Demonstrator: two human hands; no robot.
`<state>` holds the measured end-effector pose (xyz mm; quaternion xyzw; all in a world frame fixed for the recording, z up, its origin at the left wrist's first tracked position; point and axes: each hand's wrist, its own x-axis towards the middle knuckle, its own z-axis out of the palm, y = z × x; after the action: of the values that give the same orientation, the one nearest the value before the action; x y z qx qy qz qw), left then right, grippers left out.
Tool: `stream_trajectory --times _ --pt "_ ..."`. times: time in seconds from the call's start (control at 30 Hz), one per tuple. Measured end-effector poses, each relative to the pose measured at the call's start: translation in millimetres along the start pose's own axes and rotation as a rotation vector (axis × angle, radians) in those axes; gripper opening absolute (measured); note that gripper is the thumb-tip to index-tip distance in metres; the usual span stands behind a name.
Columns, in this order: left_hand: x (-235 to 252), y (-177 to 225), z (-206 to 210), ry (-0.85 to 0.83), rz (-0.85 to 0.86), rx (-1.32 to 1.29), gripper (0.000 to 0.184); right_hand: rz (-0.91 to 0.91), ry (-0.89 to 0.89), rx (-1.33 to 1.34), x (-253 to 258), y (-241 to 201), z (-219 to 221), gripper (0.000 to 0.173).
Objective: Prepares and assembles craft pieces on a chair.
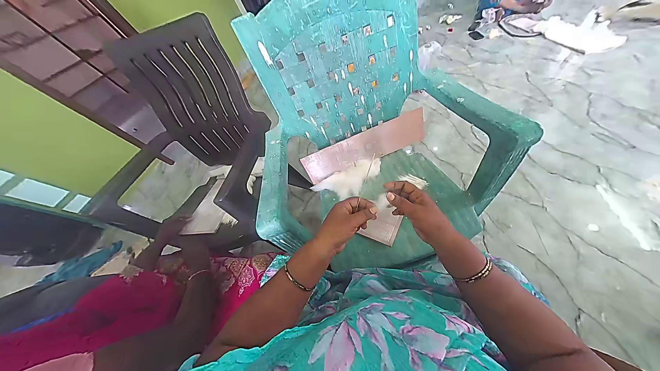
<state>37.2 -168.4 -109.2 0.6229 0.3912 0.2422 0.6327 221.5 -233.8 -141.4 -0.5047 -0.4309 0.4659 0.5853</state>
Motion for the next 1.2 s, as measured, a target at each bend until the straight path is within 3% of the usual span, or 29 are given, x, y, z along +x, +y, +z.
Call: stream_trajectory --times 0.17,0.33,0.5,0.7,1.0,1.2 --pt "3 -1 -1 0.003 0.024 0.082 0.005 0.071 -0.056 0.058 3 5 6 0.037" --pt "7 -7 -3 0.025 0.042 0.210 0.008 0.018 -0.063 0.102 7 14 5 0.035" --pt "10 -18 -2 0.040 0.050 0.162 0.017 -0.034 -0.045 0.065 6 13 3 0.035" --pt "19 -28 1 0.037 0.008 0.137 0.007 -0.051 -0.041 -0.046 12 23 -4 0.037" --pt "36 -25 5 0.070 0.031 0.231 0.006 0.045 -0.119 0.068 20 30 -16 0.050" --pt "47 -22 8 0.061 0.034 0.301 0.005 0.078 -0.136 0.171 28 36 -27 0.044"
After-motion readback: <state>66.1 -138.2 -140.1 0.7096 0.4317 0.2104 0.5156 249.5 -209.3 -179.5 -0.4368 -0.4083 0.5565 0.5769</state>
